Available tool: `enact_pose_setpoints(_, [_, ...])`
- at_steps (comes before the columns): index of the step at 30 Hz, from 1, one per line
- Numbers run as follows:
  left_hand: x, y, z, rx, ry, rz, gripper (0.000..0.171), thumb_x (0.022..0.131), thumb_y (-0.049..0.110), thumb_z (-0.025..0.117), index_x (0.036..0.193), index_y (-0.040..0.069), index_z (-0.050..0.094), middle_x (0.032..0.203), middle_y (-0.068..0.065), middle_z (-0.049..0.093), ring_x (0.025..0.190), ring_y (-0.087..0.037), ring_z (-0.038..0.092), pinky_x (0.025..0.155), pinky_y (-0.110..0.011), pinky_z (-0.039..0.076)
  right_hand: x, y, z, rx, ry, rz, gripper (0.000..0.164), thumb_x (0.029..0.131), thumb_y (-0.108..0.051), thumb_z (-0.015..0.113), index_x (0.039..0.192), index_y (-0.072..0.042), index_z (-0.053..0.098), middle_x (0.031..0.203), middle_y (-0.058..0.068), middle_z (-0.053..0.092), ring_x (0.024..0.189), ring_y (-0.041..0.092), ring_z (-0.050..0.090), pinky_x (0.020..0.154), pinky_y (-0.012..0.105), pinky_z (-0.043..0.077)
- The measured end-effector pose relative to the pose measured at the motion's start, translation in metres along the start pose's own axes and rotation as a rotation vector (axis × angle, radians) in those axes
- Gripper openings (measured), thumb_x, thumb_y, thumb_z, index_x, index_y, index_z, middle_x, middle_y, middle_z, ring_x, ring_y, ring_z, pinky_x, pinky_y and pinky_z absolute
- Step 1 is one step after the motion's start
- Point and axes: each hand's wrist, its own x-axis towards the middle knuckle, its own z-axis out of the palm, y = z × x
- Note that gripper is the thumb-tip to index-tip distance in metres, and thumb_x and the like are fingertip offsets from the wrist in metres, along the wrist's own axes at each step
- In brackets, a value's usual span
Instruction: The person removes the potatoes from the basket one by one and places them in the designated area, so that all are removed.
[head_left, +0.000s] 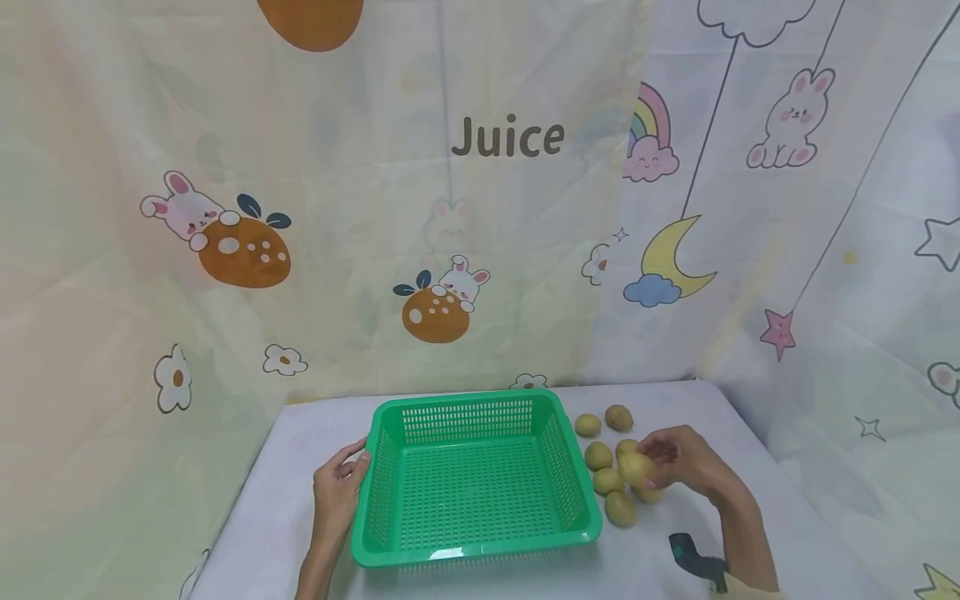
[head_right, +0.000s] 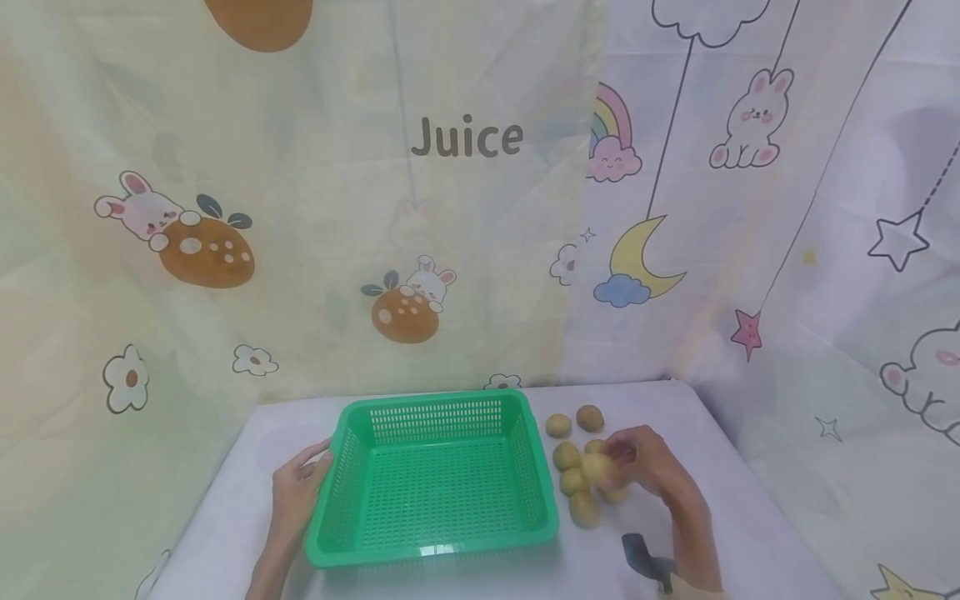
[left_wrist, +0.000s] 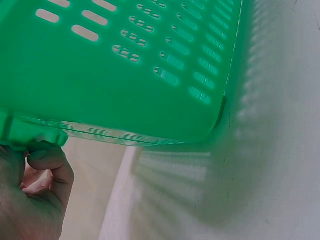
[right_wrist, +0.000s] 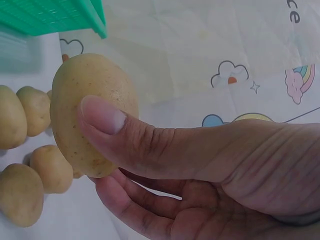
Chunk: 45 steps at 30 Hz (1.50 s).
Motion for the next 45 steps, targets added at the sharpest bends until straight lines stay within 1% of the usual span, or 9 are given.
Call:
enact_pose_setpoints(4, [-0.002,0.001,0.0,-0.009,-0.01,0.012,0.039,0.113,0.022,0.063,0.146,0.002,0.066,0.101,-0.024,0.081,0.071,-0.011,0.079,0.064,-0.025,0.065,-0.001,0.006,0.001,-0.018,0.014,0.045,0.048,0.072,0.009,0.091,0.117,0.01,0.075,0.104,0.013,0.077,0.094,0.021,0.067,0.075,0.028,0.058])
enact_pose_setpoints(12, [-0.002,0.003,0.0,-0.015,0.001,0.005,0.037,0.113,0.02,0.063,0.145,0.003,0.067,0.098,-0.023,0.081,0.069,-0.011,0.078,0.063,-0.026,0.065,-0.01,0.018,0.002,-0.01,0.02,0.071,0.048,0.069,0.009,0.091,0.114,0.007,0.076,0.1,0.01,0.076,0.092,0.022,0.064,0.074,0.028,0.055])
enact_pose_setpoints(18, [-0.003,0.003,0.0,-0.018,-0.01,0.003,0.039,0.112,0.022,0.064,0.145,0.001,0.067,0.099,-0.023,0.081,0.069,-0.01,0.077,0.063,-0.024,0.063,-0.014,0.027,0.005,-0.009,0.02,0.122,0.045,0.069,0.011,0.089,0.112,0.005,0.077,0.1,0.008,0.077,0.092,0.021,0.063,0.075,0.031,0.054])
enact_pose_setpoints(21, [-0.002,0.002,-0.001,-0.021,-0.013,0.0,0.039,0.112,0.023,0.064,0.146,0.002,0.066,0.1,-0.023,0.081,0.07,-0.01,0.077,0.063,-0.024,0.063,-0.016,0.03,0.006,-0.012,0.026,0.155,0.044,0.07,0.009,0.09,0.112,0.004,0.077,0.099,0.006,0.076,0.091,0.021,0.063,0.075,0.032,0.054])
enact_pose_setpoints(29, [-0.001,0.002,-0.002,-0.01,-0.01,-0.002,0.04,0.112,0.023,0.064,0.146,0.002,0.066,0.098,-0.022,0.082,0.068,-0.01,0.077,0.062,-0.024,0.062,-0.023,0.038,0.007,-0.012,0.019,0.154,0.043,0.072,0.008,0.089,0.114,0.007,0.076,0.102,0.009,0.078,0.093,0.02,0.067,0.077,0.031,0.056])
enact_pose_setpoints(33, [-0.001,0.002,-0.002,-0.009,-0.009,-0.004,0.039,0.112,0.022,0.064,0.146,0.002,0.067,0.099,-0.022,0.082,0.069,-0.01,0.077,0.062,-0.024,0.063,-0.026,0.042,0.007,-0.013,0.026,0.16,0.043,0.072,0.008,0.089,0.114,0.006,0.076,0.104,0.009,0.078,0.093,0.02,0.067,0.077,0.034,0.055])
enact_pose_setpoints(38, [-0.001,0.0,-0.001,-0.006,-0.008,-0.002,0.038,0.113,0.022,0.063,0.145,0.003,0.067,0.1,-0.021,0.082,0.071,-0.01,0.077,0.064,-0.025,0.063,-0.03,0.049,0.008,-0.009,0.027,0.146,0.044,0.071,0.007,0.089,0.113,0.006,0.076,0.103,0.01,0.077,0.094,0.021,0.066,0.078,0.035,0.054])
enact_pose_setpoints(41, [-0.001,-0.001,-0.001,-0.011,-0.007,-0.007,0.037,0.113,0.022,0.063,0.145,0.004,0.067,0.1,-0.02,0.082,0.072,-0.011,0.077,0.064,-0.025,0.064,-0.03,0.052,0.009,-0.005,0.032,0.16,0.044,0.07,0.008,0.089,0.113,0.006,0.077,0.102,0.009,0.077,0.094,0.021,0.065,0.078,0.035,0.054])
enact_pose_setpoints(45, [0.0,-0.002,-0.001,-0.015,-0.007,-0.005,0.038,0.113,0.022,0.062,0.146,0.004,0.067,0.105,-0.022,0.082,0.073,-0.01,0.078,0.066,-0.025,0.064,-0.028,0.056,0.013,-0.008,0.042,0.203,0.047,0.068,0.01,0.088,0.113,0.006,0.077,0.102,0.006,0.076,0.095,0.021,0.064,0.078,0.034,0.053])
